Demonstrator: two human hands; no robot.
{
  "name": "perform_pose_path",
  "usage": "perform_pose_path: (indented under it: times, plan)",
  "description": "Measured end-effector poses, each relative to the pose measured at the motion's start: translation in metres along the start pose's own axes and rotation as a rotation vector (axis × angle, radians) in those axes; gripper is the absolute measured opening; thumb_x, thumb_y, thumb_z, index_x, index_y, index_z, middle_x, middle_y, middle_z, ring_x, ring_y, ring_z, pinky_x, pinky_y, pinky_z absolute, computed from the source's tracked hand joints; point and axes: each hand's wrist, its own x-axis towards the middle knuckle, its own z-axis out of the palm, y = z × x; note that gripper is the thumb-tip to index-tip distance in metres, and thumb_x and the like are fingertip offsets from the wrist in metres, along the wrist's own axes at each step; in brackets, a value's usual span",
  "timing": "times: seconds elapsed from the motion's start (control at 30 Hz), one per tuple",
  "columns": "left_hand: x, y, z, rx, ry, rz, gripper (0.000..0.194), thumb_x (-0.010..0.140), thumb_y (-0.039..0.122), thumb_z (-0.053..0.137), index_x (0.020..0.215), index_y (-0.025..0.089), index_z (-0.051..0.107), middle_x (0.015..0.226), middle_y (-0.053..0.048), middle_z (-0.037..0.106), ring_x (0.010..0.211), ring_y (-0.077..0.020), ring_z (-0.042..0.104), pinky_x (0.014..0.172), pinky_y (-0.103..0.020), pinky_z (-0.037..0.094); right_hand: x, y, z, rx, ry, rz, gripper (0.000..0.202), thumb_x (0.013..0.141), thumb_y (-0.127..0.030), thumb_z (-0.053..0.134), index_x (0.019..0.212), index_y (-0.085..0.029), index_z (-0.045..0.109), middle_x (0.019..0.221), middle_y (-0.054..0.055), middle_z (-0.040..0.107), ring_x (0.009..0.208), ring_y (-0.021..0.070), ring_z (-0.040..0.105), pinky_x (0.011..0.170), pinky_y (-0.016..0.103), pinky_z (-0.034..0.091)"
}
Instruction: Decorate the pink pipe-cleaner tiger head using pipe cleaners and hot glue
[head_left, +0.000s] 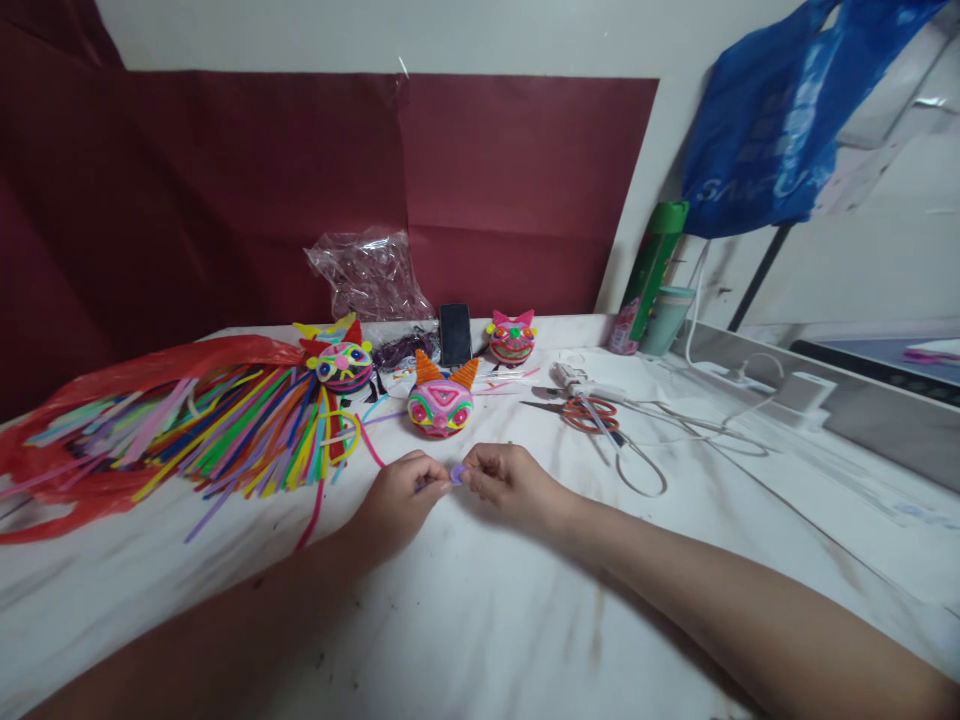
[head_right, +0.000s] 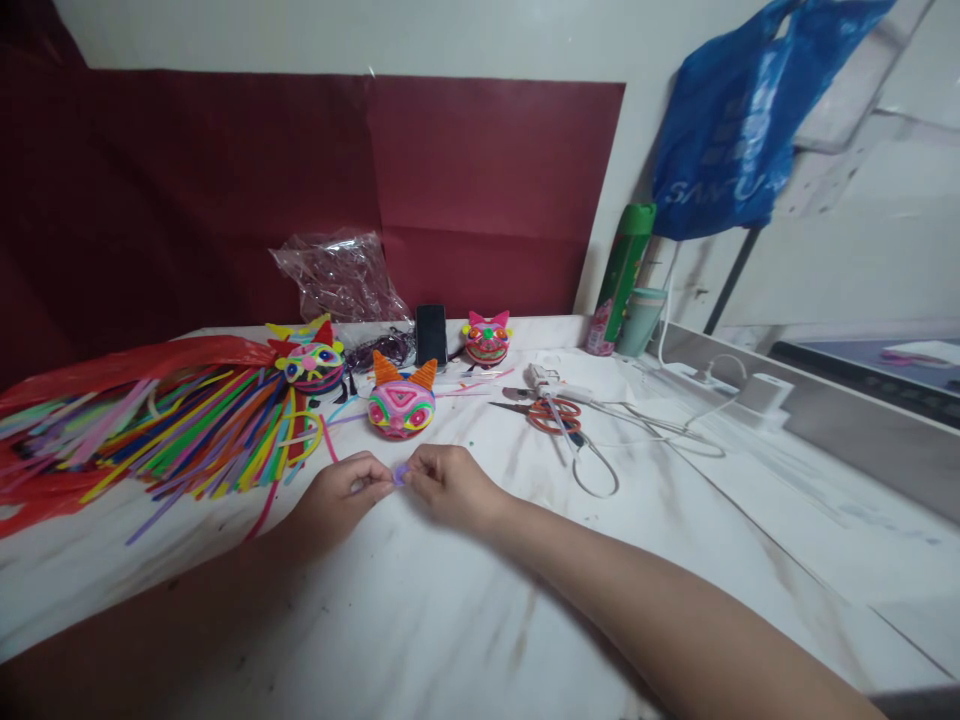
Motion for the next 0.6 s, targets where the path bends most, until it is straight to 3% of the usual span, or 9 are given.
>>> perform_pose_path:
  times: [0.23, 0.4, 0.5, 0.6]
  plan:
    - [-0.003, 0.000, 0.002, 0.108, -0.044, 0.119, 0.012, 0.072, 0.019, 0.051, 0.060, 0.018, 0.055, 0.065, -0.001, 0.054, 0.069, -0.0157, 0.052, 0.064, -0.026, 0.038, -0.002, -0.006, -0.009, -0.198, -0.139, -0.082, 0.013, 0.078, -0.018, 0.051, 0.067, -0.014, 0.056, 0.055, -0.004, 0.045, 0.051, 0.0073, 0.035, 0.046, 0.018, 0.028]
    - [-0.005, 0.003, 0.004, 0.111, -0.119, 0.111, 0.013, 0.069, 0.015, 0.049, 0.057, 0.018, 0.053, 0.061, 0.001, 0.050, 0.065, -0.0142, 0.049, 0.059, -0.025, 0.036, -0.004, -0.010, -0.012, -0.279, -0.226, -0.101, 0.011, 0.075, -0.010, 0.052, 0.068, -0.014, 0.059, 0.055, -0.003, 0.049, 0.050, 0.0077, 0.039, 0.048, 0.018, 0.029]
    - [-0.005, 0.002, 0.005, 0.077, -0.117, 0.115, 0.012, 0.067, 0.014, 0.048, 0.056, 0.018, 0.052, 0.061, 0.002, 0.047, 0.062, -0.0127, 0.047, 0.056, -0.023, 0.035, -0.004, -0.008, -0.012, -0.171, -0.245, -0.056, 0.013, 0.077, -0.017, 0.054, 0.066, -0.014, 0.059, 0.054, -0.004, 0.047, 0.050, 0.0073, 0.037, 0.046, 0.019, 0.029]
    - [-0.004, 0.000, 0.003, 0.003, -0.071, 0.107, 0.011, 0.066, 0.015, 0.049, 0.056, 0.018, 0.050, 0.062, 0.002, 0.046, 0.061, -0.0118, 0.046, 0.056, -0.023, 0.035, 0.000, -0.005, -0.011, 0.109, -0.291, 0.058, 0.027, 0.077, -0.038, 0.059, 0.067, -0.013, 0.058, 0.053, -0.004, 0.046, 0.048, 0.0066, 0.037, 0.045, 0.019, 0.029]
